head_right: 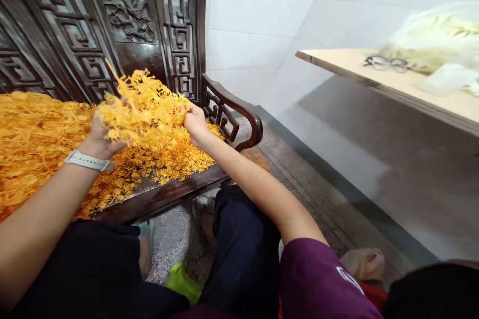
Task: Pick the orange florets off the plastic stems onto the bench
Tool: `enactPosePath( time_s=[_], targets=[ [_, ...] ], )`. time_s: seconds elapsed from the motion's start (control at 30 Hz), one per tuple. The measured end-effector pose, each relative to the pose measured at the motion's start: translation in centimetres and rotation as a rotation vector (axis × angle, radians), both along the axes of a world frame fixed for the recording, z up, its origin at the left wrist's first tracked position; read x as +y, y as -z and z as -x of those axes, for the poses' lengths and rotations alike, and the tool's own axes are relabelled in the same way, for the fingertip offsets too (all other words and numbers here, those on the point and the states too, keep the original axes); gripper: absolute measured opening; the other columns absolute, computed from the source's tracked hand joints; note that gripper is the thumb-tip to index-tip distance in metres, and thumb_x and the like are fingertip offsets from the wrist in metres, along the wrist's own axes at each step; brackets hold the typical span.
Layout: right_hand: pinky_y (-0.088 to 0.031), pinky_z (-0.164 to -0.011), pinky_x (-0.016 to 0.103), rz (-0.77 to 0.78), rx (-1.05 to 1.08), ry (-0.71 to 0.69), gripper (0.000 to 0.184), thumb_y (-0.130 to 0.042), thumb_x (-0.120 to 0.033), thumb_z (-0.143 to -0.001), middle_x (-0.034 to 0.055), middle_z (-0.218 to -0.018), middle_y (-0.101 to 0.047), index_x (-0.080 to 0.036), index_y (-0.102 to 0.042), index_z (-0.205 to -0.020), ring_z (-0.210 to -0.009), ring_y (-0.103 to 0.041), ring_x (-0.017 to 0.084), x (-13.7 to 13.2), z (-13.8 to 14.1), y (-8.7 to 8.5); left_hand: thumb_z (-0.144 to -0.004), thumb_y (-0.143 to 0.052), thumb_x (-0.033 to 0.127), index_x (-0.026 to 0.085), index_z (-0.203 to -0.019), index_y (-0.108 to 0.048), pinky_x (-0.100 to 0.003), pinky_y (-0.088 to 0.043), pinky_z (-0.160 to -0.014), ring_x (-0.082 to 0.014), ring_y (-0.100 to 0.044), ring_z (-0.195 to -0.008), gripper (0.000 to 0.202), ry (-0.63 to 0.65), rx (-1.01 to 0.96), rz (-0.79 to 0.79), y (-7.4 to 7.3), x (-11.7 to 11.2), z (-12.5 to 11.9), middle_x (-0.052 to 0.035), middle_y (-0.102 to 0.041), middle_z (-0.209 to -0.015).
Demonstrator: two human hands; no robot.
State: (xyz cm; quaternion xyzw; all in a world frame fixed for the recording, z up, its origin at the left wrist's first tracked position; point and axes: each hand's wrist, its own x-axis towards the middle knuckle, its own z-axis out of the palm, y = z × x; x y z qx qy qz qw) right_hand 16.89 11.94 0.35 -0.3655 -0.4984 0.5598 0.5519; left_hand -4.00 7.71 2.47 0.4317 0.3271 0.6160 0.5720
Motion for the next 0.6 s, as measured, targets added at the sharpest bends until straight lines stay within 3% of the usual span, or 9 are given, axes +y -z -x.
enactPosePath(
  time_s=[0.1,0.17,0.3,0.43,0.53,0.6],
  targets=[
    [-0.062,-0.082,0.034,0.007,0.027,0.059,0.013,-0.067,-0.031,-0.084,0.0,-0.082,-0.07,-0.023,-0.057,-0.083,-0.084,-0.07,0.019,0.6,-3.2,1.0,-0.07,-0.093,0.03,0.017,-0.097,-0.071,-0.029,-0.064,-0.063,-0.0209,-0.076,-0.074,0.037,0.09,0.133,0.06,1.2,0.5,-0.3,-0.0056,-0.079,-0.085],
    [-0.062,-0.081,0.035,0.023,0.045,0.095,0.018,-0.068,-0.034,-0.083,0.0005,-0.081,-0.069,-0.023,-0.054,-0.079,-0.086,-0.07,0.02,1.6,-5.7,1.6,-0.063,-0.097,0.026,0.015,-0.102,-0.076,-0.025,-0.056,-0.051,-0.0182,-0.072,-0.064,0.045,0.186,0.256,0.125,2.1,0.9,0.0,-0.0069,-0.08,-0.085],
    [-0.06,-0.079,0.035,-0.02,-0.002,0.252,0.017,-0.061,-0.032,-0.088,0.0019,-0.079,-0.065,-0.024,-0.049,-0.077,-0.087,-0.069,0.021,3.8,-10.4,2.8,-0.054,-0.106,0.036,0.014,-0.097,-0.082,-0.028,-0.057,-0.059,-0.0208,-0.071,-0.075,0.054,0.246,0.479,0.163,3.5,1.5,0.8,-0.0097,-0.081,-0.089],
    [-0.057,-0.084,0.037,-0.152,-0.191,0.451,0.019,-0.057,-0.033,-0.097,0.0032,-0.083,-0.061,-0.025,-0.049,-0.081,-0.087,-0.065,0.02,5.7,-14.1,4.2,-0.058,-0.106,0.047,0.012,-0.095,-0.079,-0.03,-0.053,-0.062,-0.0215,-0.065,-0.077,0.058,0.199,0.634,0.163,4.8,2.3,1.7,-0.0094,-0.077,-0.087],
    [-0.054,-0.09,0.04,-0.354,-0.378,0.572,0.026,-0.053,-0.042,-0.103,0.0054,-0.087,-0.058,-0.026,-0.048,-0.083,-0.093,-0.062,0.024,6.1,-16.2,4.0,-0.065,-0.103,0.045,0.01,-0.093,-0.074,-0.029,-0.048,-0.06,-0.0189,-0.059,-0.072,0.054,0.149,0.676,0.19,5.5,3.2,2.4,-0.0071,-0.069,-0.079],
    [-0.052,-0.091,0.042,-0.446,-0.54,0.52,0.029,-0.047,-0.047,-0.106,0.0082,-0.091,-0.058,-0.027,-0.047,-0.085,-0.101,-0.06,0.028,5.7,-17.1,3.0,-0.076,-0.099,0.043,0.01,-0.095,-0.071,-0.026,-0.045,-0.061,-0.0148,-0.055,-0.07,0.047,0.085,0.687,0.164,5.8,4.1,2.8,-0.0049,-0.065,-0.079]
  ],
)
